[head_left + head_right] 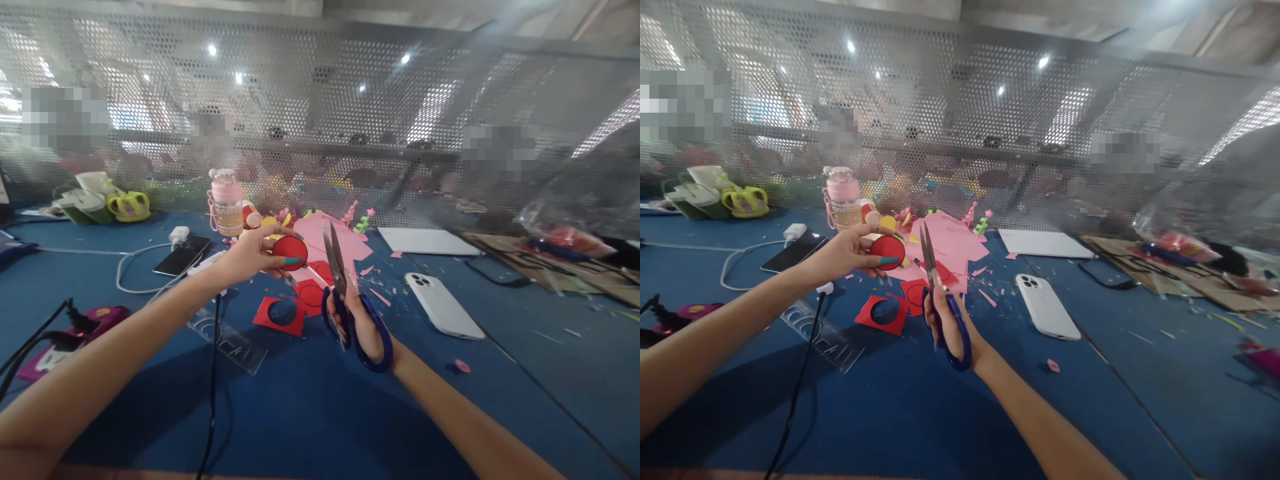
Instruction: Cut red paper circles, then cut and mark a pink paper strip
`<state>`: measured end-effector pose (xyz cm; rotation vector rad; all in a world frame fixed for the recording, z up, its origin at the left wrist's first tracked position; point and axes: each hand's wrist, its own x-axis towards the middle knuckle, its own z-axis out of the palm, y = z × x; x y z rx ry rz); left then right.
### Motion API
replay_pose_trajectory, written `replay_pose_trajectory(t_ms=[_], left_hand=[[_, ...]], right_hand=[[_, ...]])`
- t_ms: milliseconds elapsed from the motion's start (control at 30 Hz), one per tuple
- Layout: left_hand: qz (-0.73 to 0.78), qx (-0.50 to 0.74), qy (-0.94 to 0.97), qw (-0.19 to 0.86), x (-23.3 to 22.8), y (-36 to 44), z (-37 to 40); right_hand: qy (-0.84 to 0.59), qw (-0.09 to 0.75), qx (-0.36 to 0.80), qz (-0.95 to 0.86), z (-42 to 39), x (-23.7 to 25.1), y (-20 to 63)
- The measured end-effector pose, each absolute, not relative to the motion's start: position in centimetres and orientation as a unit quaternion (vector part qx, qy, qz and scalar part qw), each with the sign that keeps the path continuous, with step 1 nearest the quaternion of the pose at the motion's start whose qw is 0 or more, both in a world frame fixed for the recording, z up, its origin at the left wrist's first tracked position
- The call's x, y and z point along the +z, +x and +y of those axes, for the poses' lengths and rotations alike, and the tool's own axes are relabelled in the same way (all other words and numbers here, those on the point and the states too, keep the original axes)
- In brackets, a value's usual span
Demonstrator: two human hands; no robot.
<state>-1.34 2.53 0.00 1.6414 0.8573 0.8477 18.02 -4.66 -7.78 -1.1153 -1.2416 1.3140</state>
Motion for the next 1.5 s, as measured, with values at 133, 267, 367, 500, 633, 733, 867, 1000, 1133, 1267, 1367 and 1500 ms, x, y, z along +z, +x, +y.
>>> replay_pose_trajectory(t_ms=[133,267,367,500,633,733,867,1000,1133,1267,1367,1500], left_hand=[[0.335,0.405,0.666,0.53,-1.1,-1.2,3.1],[0.32,0.438,0.669,0.508,-2.1,-1.4,3.8],[0.314,0.454,0.683,0.478,-2.6,-1.5,4.1],[0.297,0.47,0.696,0.455,-2.8,-1.5,4.1],[0.295,0.473,0.705,0.438,-3.0,-1.6,4.3],[0.329,0.446,0.735,0.391,-3.4,-1.9,4.7],[0.389,0.336,0.816,0.264,-4.2,-2.1,5.1],[0.374,0.2,0.89,0.167,-5.4,-2.1,5.1],[0.387,0.164,0.902,0.096,-6.4,-2.2,4.9],[0.407,0.19,0.89,0.079,-6.4,-1.6,4.4],[0.39,0.186,0.891,0.14,-6.3,0.1,3.8],[0.4,0.162,0.886,0.17,-6.6,3.2,3.7]], right_hand=[[-0.462,0.473,0.594,-0.458,-4.4,-7.6,17.6],[-0.429,0.466,0.621,-0.461,-4.2,-7.7,17.7],[-0.407,0.465,0.638,-0.46,-3.9,-8.0,17.9],[-0.395,0.467,0.651,-0.45,-3.7,-8.0,18.0],[-0.4,0.481,0.648,-0.435,-3.7,-7.6,17.9],[-0.421,0.496,0.626,-0.43,-3.5,-7.5,18.2],[-0.464,0.539,0.567,-0.415,-2.7,-7.9,19.0],[-0.5,0.576,0.521,-0.384,-1.9,-7.9,19.7],[-0.543,0.587,0.499,-0.335,-1.6,-7.6,19.9],[-0.563,0.596,0.469,-0.329,-1.4,-7.8,20.1],[-0.547,0.599,0.464,-0.357,-1.3,-8.4,20.2],[-0.535,0.601,0.462,-0.372,-1.5,-8.5,20.0]])
